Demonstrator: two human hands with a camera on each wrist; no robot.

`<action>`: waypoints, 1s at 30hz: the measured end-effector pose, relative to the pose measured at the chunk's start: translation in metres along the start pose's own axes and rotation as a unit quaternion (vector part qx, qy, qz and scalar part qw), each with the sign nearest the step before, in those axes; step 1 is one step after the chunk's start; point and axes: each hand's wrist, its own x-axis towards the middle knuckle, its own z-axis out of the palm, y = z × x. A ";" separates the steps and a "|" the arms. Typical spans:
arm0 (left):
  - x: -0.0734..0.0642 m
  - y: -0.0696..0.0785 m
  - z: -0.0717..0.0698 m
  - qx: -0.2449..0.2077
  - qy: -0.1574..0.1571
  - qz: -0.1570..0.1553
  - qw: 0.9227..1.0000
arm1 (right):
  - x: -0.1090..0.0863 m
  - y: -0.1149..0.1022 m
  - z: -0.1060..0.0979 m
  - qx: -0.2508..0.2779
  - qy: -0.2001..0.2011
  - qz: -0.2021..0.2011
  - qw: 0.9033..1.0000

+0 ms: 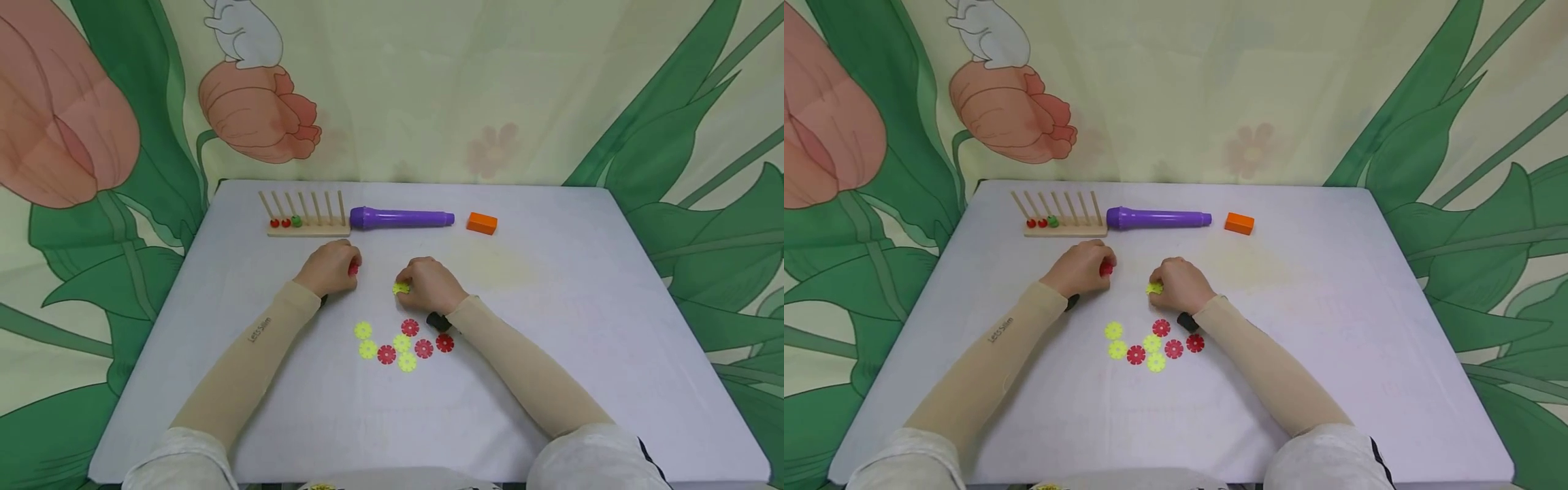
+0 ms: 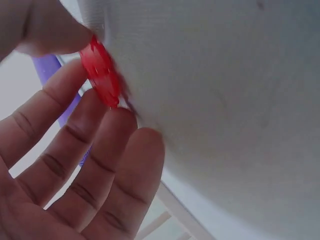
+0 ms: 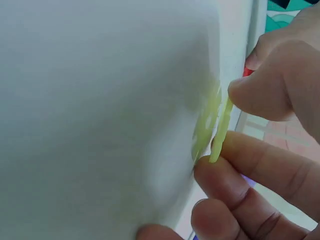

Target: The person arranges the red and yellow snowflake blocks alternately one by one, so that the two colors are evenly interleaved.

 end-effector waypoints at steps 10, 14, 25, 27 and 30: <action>0.002 -0.007 0.004 -0.057 0.004 -0.024 0.998 | 0.025 0.000 0.003 -0.002 -0.012 -0.014 1.000; 0.002 -0.008 0.003 -0.061 0.003 -0.023 0.998 | 0.038 -0.002 0.005 -0.012 -0.009 -0.026 1.000; 0.002 -0.010 0.004 -0.068 0.004 -0.026 0.997 | 0.068 -0.017 0.008 -0.035 -0.021 -0.043 0.998; 0.002 -0.010 0.004 -0.069 0.003 -0.028 0.997 | 0.071 -0.018 0.009 -0.036 -0.020 -0.043 0.998; 0.003 -0.011 0.004 -0.072 0.005 -0.029 0.997 | 0.075 -0.020 0.010 -0.039 -0.017 -0.047 0.998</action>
